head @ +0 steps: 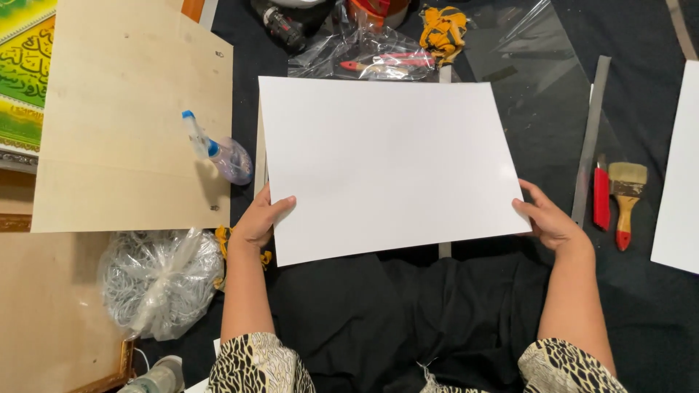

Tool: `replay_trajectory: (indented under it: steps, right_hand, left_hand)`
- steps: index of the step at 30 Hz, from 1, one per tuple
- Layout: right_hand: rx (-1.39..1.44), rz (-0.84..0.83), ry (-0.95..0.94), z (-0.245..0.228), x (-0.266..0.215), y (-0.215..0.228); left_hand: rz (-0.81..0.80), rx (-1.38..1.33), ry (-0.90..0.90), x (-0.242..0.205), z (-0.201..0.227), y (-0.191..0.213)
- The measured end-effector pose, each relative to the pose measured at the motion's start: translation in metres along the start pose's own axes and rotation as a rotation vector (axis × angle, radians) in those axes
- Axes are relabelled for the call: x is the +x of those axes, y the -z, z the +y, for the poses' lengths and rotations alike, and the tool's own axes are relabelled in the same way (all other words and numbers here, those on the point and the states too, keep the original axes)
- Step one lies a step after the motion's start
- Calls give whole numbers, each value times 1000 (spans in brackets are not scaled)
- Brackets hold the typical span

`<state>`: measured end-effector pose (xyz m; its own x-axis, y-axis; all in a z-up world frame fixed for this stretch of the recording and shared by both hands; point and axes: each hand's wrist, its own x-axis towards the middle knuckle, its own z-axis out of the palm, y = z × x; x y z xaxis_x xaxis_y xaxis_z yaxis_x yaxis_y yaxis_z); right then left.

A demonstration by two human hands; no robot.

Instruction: The person removes a white sheet from a picture frame, cuts a new sheet to size using a ruler and utility knife, wipes the glass pane with a brush, and places the cut sheet into the frame. The person handles the frame, paper, ruler, utility knife, and brush throughout the process.

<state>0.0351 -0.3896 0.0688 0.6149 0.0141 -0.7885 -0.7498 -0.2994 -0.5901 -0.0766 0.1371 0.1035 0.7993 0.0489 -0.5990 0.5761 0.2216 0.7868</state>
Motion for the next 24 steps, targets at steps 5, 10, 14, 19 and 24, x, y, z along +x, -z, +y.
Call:
replay_trajectory:
  steps: [5,10,14,19,24]
  right_hand:
    - [762,-83,447,38,23,42]
    - [917,-241,516,3,-16,-29]
    - [918,-274,482,19,2,-74]
    - [1076,-115,508,36,19,-58]
    - [932,-26,726,57,37,-13]
  left_hand:
    - [-20,-229,-236,3,-12,-26]
    - [-151,-616,-431,16,-44,-106]
    - [-15,-691,-358,19,-78,-179]
    - [-64,-715,-302,-11,-94,-223]
    - [-160,-760,-222,-41,-100,-232]
